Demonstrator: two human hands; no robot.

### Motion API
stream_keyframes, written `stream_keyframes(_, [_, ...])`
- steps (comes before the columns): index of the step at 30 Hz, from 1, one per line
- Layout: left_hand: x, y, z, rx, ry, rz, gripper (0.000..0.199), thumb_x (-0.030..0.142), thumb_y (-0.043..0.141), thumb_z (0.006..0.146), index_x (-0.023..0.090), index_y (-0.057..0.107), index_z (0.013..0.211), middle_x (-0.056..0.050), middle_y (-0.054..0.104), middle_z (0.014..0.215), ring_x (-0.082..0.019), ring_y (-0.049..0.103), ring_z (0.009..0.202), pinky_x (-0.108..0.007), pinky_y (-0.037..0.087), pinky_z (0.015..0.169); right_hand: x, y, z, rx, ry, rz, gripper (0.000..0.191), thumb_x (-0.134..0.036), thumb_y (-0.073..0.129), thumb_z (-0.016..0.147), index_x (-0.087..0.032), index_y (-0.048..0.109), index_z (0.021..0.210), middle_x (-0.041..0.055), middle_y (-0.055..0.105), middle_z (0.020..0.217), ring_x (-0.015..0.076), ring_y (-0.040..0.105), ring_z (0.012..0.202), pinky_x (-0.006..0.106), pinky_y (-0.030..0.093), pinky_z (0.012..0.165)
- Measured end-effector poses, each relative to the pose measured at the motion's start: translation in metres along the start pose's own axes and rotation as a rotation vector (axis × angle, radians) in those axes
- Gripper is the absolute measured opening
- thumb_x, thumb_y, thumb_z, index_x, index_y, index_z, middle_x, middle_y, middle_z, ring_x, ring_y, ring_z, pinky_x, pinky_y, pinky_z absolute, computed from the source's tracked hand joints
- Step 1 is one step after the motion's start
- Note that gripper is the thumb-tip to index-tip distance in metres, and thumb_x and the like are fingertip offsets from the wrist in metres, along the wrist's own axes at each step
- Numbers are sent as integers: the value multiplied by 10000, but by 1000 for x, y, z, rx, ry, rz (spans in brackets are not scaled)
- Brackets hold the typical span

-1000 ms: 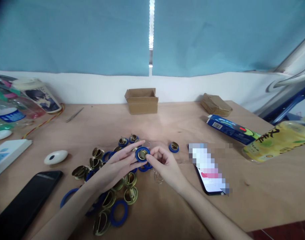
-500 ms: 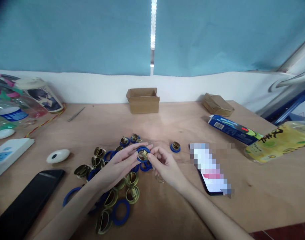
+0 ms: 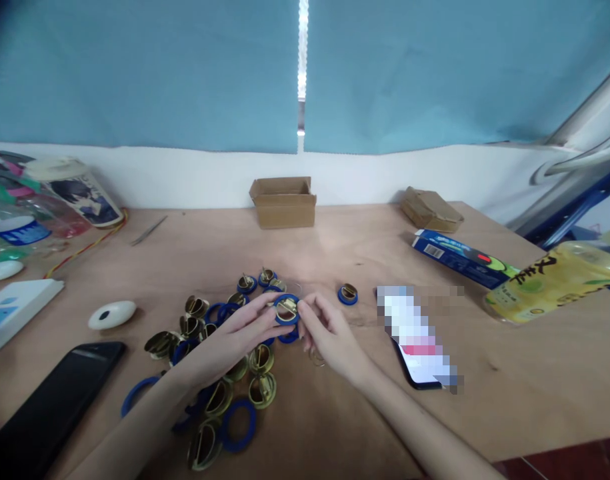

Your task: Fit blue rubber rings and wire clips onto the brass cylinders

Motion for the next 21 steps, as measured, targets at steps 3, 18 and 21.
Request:
stream_keyframes(3, [2,-1,0,-9,-6,232,308,346,503,992,204,571,1257,-79,665,1239,-207,676,1063,-380,490,1021,-2,-3,0,35,-9,-25,384,-557,533,919,-209,497,762,-60,485,595,84,452,485,222,378,478])
stream_keyframes(18, [7,2,1,-38,36,294,303,283,475,993,158,579,1249,-78,747,935,-197,706,878,-356,540,856,0,-5,1,26,54,-29,387,-562,537,903,-206,512,754,-49,505,574,101,467,492,231,392,496])
stream_keyframes(21, [7,0,1,-5,61,340,282,241,467,984,170,606,1218,-58,746,921,-185,697,853,-333,542,826,1,-1,-1,-29,71,2,340,-524,519,916,-200,541,815,-47,528,586,103,481,502,231,401,511])
Point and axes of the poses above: each hand's wrist, its own z-axis towards the middle knuckle, its own y-axis out of the palm, x = y × z, the point moved 7 cm from there along z, towards the middle knuckle
